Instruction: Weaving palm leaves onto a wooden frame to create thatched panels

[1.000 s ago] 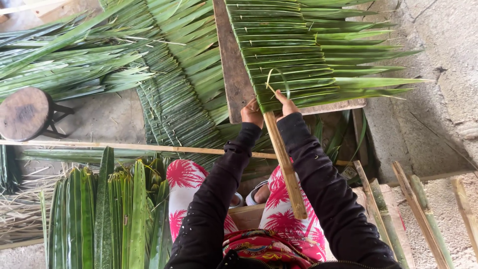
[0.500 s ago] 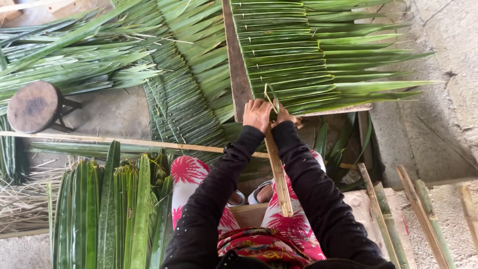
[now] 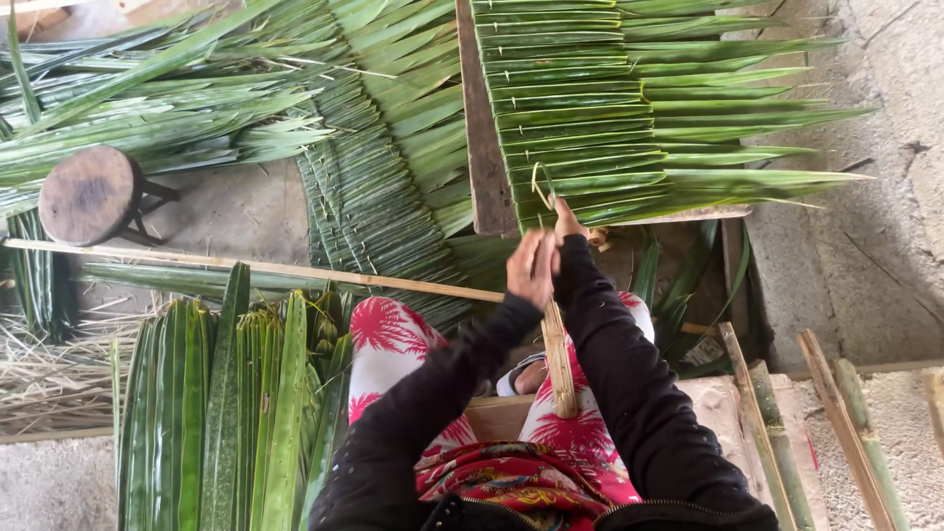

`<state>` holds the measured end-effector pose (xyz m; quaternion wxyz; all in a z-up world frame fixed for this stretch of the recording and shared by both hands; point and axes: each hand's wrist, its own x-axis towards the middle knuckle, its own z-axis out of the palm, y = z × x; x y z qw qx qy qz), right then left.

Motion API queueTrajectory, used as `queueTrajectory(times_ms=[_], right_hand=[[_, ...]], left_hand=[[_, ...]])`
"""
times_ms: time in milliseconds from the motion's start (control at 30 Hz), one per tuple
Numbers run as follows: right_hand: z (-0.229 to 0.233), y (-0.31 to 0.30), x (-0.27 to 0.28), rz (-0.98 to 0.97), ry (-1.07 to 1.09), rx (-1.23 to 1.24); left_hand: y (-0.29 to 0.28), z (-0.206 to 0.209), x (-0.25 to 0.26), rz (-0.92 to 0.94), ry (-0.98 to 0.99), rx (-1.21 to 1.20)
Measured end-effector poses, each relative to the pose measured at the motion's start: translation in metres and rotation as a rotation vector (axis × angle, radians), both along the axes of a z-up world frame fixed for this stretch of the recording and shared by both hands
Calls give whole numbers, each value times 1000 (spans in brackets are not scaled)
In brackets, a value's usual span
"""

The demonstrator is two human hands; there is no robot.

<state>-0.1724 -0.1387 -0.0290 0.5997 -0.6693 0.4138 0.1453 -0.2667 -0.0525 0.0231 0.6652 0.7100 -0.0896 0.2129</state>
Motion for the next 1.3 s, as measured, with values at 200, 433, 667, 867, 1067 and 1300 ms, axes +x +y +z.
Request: queueTrajectory(times_ms=[200,433,667,867,1067,1300], right_hand=[[21,15,1,-454,-84,253],[27,18,6,-558,-17,262],[3,17,17,-622,-84,294],[-3,12,15,-600,-99,300],[51,10,-19,-506,-110,323],[-52,-49,-9,-736,-440,709]], left_hand=[[30,51,-132,-225,575,-763],[94,84,-225,-796,1173,-889],[91,91,-238,-1212,1228,-925],[91,80,-244,-1270,1260,-926],[103,117,-223,-1119,1215,-787],[103,191,-34,-531,726,-363]])
